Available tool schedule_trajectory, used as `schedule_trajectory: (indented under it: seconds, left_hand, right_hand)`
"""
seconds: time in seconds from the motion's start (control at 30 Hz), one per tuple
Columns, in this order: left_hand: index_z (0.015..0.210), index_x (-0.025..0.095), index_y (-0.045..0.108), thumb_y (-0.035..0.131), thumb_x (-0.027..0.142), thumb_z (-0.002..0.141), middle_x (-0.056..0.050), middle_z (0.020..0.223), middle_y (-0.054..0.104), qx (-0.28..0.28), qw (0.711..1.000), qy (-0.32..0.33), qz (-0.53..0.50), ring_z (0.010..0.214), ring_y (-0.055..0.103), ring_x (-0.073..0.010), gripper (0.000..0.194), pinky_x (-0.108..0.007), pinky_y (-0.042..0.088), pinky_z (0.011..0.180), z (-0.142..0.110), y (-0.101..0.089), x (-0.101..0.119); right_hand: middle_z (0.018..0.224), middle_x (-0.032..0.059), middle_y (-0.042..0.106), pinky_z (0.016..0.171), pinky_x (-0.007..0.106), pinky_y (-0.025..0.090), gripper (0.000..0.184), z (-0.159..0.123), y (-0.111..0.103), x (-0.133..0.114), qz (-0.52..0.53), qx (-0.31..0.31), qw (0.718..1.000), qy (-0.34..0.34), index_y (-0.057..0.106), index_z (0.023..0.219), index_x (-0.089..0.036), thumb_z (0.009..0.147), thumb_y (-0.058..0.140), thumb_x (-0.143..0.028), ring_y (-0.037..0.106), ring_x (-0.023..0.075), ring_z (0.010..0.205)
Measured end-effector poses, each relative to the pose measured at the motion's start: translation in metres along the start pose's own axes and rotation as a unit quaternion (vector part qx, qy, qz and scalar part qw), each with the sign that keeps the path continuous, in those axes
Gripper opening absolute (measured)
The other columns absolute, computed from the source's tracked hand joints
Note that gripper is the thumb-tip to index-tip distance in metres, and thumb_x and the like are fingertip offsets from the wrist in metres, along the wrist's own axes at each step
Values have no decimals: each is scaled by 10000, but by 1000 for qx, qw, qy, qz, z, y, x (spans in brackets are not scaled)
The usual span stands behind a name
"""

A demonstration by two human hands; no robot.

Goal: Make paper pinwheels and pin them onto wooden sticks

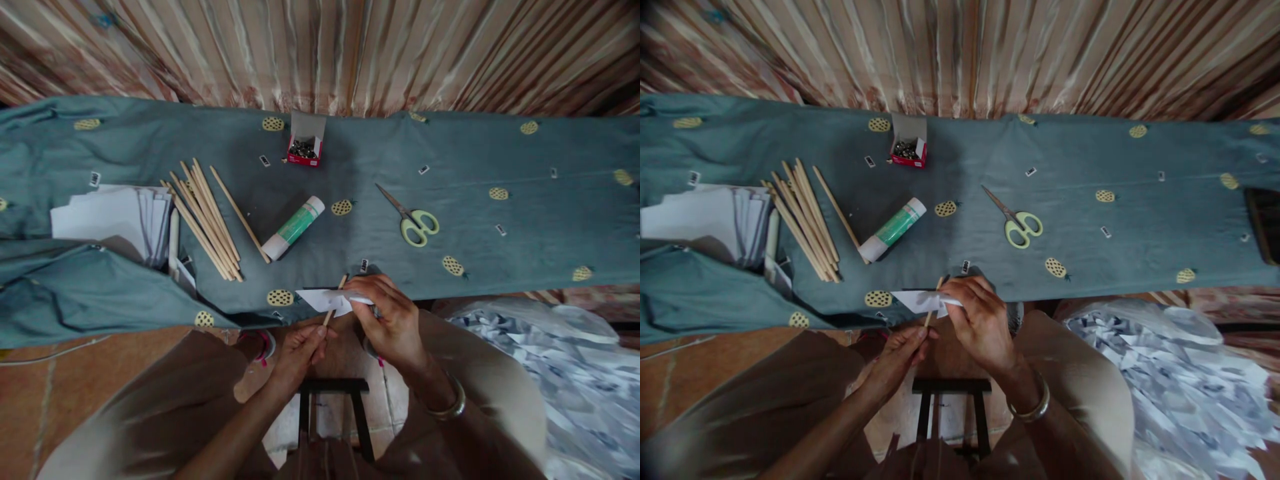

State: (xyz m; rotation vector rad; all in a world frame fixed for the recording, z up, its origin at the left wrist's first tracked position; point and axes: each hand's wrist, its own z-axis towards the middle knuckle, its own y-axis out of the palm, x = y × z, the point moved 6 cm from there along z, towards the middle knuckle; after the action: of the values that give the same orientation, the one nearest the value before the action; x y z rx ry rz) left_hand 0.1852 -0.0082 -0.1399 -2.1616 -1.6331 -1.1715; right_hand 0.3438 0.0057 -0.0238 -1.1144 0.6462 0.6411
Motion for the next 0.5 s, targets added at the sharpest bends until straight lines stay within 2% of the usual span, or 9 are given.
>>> schedule_trajectory:
  seconds: [0.13, 0.27, 0.4, 0.5]
  left_hand:
    - [732, 138, 723, 682, 687, 666, 40, 481, 458, 0, 1000, -9, -1, 427, 328, -58, 555, -226, 212, 471, -1, 3, 1]
    - [711, 137, 699, 704, 672, 651, 49, 470, 463, -6, 1000, -2, -16, 394, 318, -50, 538, -226, 199, 449, -7, 10, 6]
    - [717, 133, 681, 724, 658, 637, 58, 449, 451, -17, 999, 2, -45, 386, 322, -43, 533, -220, 189, 446, -16, 18, 12]
    - [756, 130, 671, 738, 655, 623, 71, 447, 432, -26, 997, 1, -70, 364, 286, -31, 545, -218, 143, 428, -23, 22, 15]
  right_hand:
    - [924, 31, 741, 804, 310, 528, 117, 5, 0, 7, 7, -30, 996, 78, 697, 944, -226, 890, 607, -175, 677, 181, 876]
    - [884, 21, 753, 724, 279, 512, 107, 14, -1, 14, 11, -51, 990, 127, 728, 917, -224, 852, 644, -216, 685, 176, 798]
    - [695, -6, 711, 602, 240, 441, 135, 28, 5, 27, -3, -153, 969, 196, 745, 888, -192, 825, 637, -243, 623, 145, 631]
    - [639, -11, 667, 574, 224, 406, 138, 41, 9, 33, -7, -225, 945, 237, 736, 793, -149, 783, 663, -266, 589, 137, 614]
